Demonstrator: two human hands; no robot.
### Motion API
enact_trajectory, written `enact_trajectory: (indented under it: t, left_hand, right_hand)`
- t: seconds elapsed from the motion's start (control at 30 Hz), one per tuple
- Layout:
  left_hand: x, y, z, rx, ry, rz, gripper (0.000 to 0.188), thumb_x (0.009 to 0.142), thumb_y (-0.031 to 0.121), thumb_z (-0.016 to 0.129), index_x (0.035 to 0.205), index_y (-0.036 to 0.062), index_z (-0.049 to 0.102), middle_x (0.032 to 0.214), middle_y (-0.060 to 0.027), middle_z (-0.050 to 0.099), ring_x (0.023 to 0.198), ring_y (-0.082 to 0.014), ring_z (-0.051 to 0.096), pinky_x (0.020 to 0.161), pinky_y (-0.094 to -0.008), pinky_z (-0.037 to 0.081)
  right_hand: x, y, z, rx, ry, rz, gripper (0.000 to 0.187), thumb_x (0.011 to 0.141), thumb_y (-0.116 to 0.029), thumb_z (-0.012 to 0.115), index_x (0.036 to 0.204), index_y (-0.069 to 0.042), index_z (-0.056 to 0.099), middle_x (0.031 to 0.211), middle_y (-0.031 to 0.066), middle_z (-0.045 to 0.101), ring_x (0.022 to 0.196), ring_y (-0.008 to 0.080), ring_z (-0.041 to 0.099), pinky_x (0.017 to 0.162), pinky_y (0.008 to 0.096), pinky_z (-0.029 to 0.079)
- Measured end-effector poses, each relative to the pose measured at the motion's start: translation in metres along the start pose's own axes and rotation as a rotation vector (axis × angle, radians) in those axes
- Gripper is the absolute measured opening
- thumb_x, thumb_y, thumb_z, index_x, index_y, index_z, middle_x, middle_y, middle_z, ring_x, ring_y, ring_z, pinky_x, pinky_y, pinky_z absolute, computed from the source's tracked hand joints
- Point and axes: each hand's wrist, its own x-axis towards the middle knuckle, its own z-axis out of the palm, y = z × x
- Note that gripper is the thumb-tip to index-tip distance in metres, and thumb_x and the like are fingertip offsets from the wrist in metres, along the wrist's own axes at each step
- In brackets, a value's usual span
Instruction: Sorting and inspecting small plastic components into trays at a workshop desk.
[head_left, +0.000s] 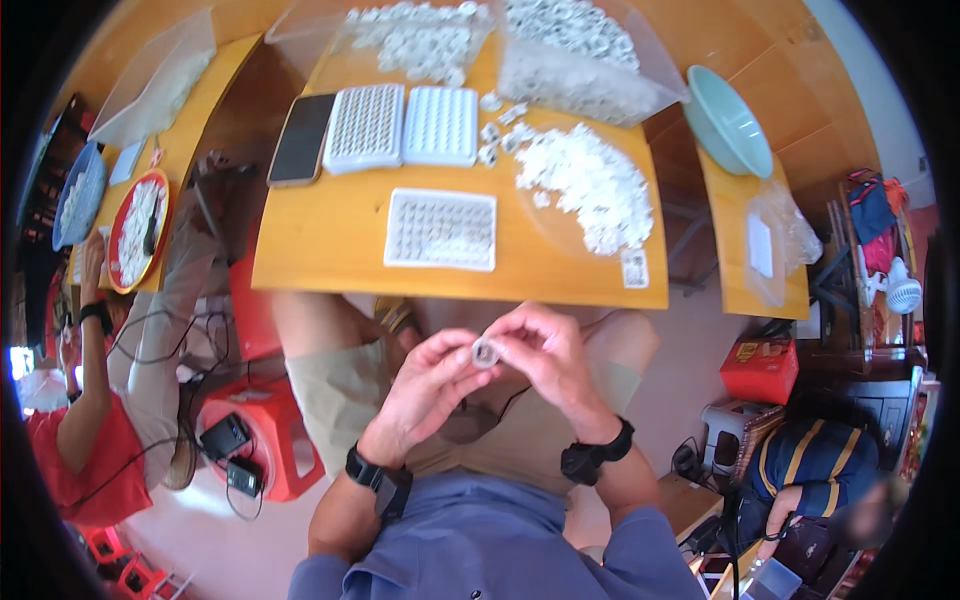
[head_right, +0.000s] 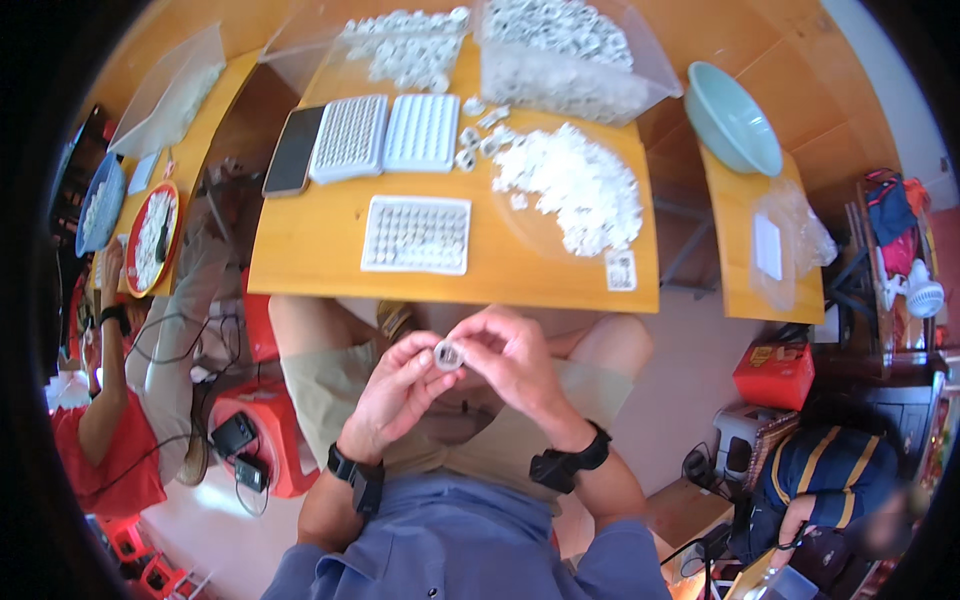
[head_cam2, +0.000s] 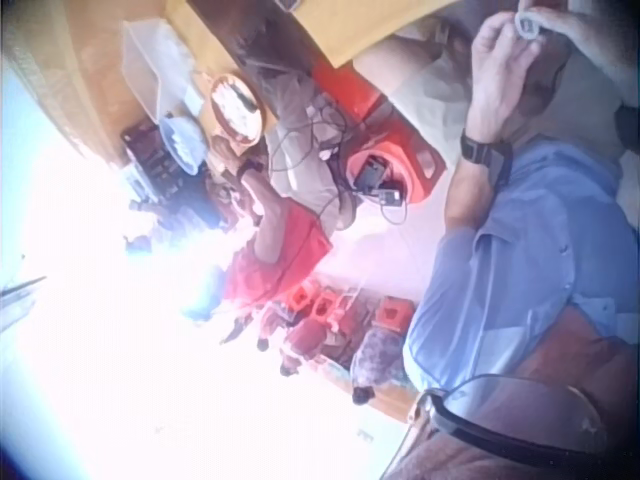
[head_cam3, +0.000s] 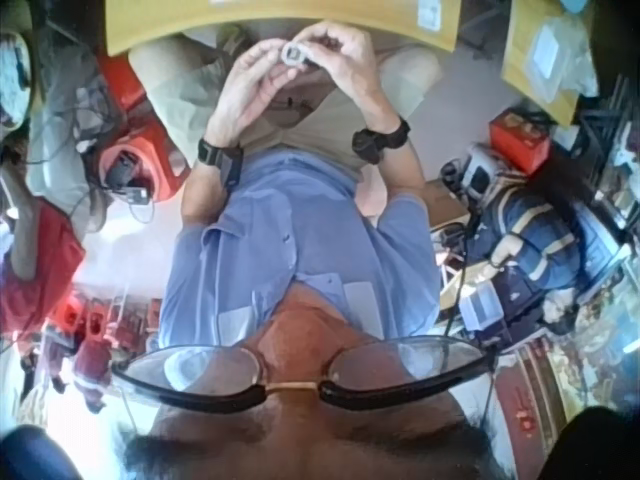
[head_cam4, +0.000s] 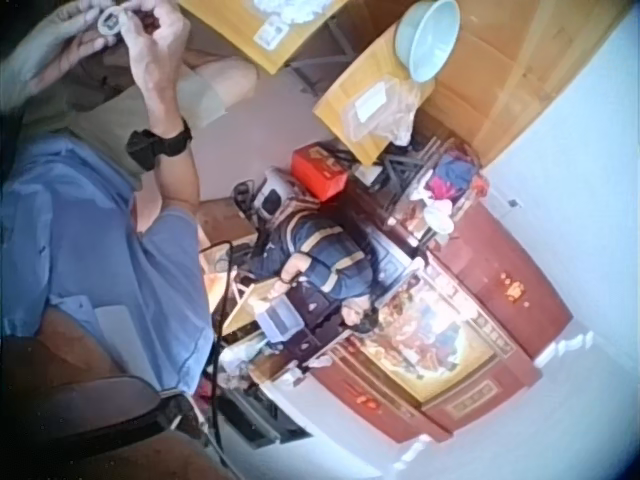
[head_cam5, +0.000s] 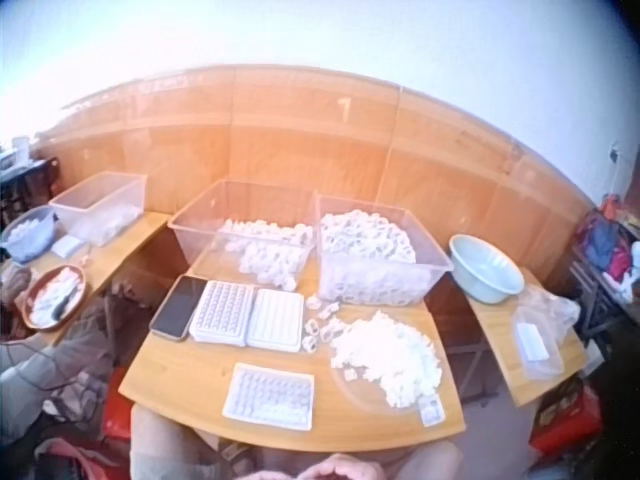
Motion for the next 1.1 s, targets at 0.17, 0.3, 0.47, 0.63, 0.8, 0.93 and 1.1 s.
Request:
enact_trajectory:
  t: [0.17, 0.3, 0.47, 0.63, 0.8, 0.93, 1.1]
  left_hand:
    - [-0.004, 0.000, -0.003, -0.029, -0.003, 0.028, 0.023, 0.100, 0.008, 0.056, 0.123, 0.0040, 0.059, 0.115, -0.0156, 0.067, 0.105, -0.0298, 0.068, 0.091, -0.0347, 0.058]
    - [-0.007, 0.003, -0.001, -0.082, 0.022, 0.063, 0.033, 0.100, 0.007, 0.055, 0.133, 0.0041, 0.056, 0.120, -0.0200, 0.065, 0.106, -0.0310, 0.067, 0.092, -0.0349, 0.058]
    - [-0.007, 0.003, 0.001, -0.099, 0.053, 0.062, 0.032, 0.100, 0.006, 0.055, 0.132, 0.0026, 0.056, 0.121, -0.0204, 0.065, 0.106, -0.0308, 0.068, 0.093, -0.0349, 0.058]
    - [-0.010, 0.001, 0.001, -0.100, 0.066, 0.064, 0.032, 0.100, 0.006, 0.054, 0.132, 0.0024, 0.056, 0.120, -0.0202, 0.065, 0.106, -0.0304, 0.068, 0.093, -0.0348, 0.058]
    - [-0.014, 0.004, -0.004, -0.119, 0.098, 0.105, 0.033, 0.099, 0.008, 0.056, 0.131, 0.0028, 0.056, 0.122, -0.0223, 0.063, 0.104, -0.0308, 0.068, 0.092, -0.0333, 0.058]
    - [-0.011, 0.006, -0.002, -0.135, 0.101, 0.108, 0.033, 0.099, 0.009, 0.057, 0.132, 0.0026, 0.056, 0.122, -0.0217, 0.063, 0.104, -0.0303, 0.068, 0.092, -0.0327, 0.058]
    - [-0.010, 0.009, 0.002, -0.135, 0.078, 0.098, 0.035, 0.099, 0.010, 0.058, 0.133, 0.0024, 0.054, 0.120, -0.0205, 0.064, 0.104, -0.0293, 0.067, 0.093, -0.0322, 0.058]
  right_hand:
    - [0.004, -0.002, -0.002, -0.089, -0.054, 0.002, 0.009, 0.089, -0.006, 0.070, 0.095, 0.000, 0.072, 0.085, 0.0003, 0.066, 0.074, 0.0052, 0.061, 0.065, 0.0209, 0.048]
    - [0.030, -0.007, -0.025, -0.324, 0.153, -0.089, 0.012, 0.089, -0.010, 0.068, 0.094, 0.000, 0.071, 0.082, 0.0046, 0.069, 0.072, 0.0095, 0.062, 0.064, 0.0254, 0.049]
    - [0.096, -0.015, -0.067, -0.718, 0.403, -0.362, 0.012, 0.084, -0.007, 0.066, 0.093, -0.002, 0.071, 0.083, 0.0141, 0.067, 0.071, 0.0273, 0.066, 0.066, 0.0366, 0.052]
    - [0.123, -0.007, -0.071, -0.967, 0.348, -0.344, 0.014, 0.082, -0.008, 0.066, 0.095, -0.007, 0.072, 0.090, 0.0135, 0.065, 0.082, 0.0331, 0.065, 0.075, 0.0426, 0.053]
    - [0.122, -0.011, -0.066, -1.000, 0.327, -0.370, 0.010, 0.081, -0.005, 0.066, 0.091, -0.003, 0.067, 0.090, 0.0148, 0.066, 0.083, 0.0343, 0.066, 0.075, 0.0425, 0.053]
    - [0.121, -0.014, -0.070, -0.907, 0.292, -0.358, 0.006, 0.081, -0.002, 0.064, 0.086, -0.001, 0.062, 0.082, 0.0169, 0.068, 0.078, 0.0354, 0.067, 0.071, 0.0427, 0.053]
    - [0.100, -0.026, -0.061, -0.775, 0.324, -0.299, 0.014, 0.082, -0.003, 0.066, 0.095, 0.000, 0.064, 0.071, 0.0148, 0.068, 0.066, 0.0285, 0.068, 0.063, 0.0352, 0.053]
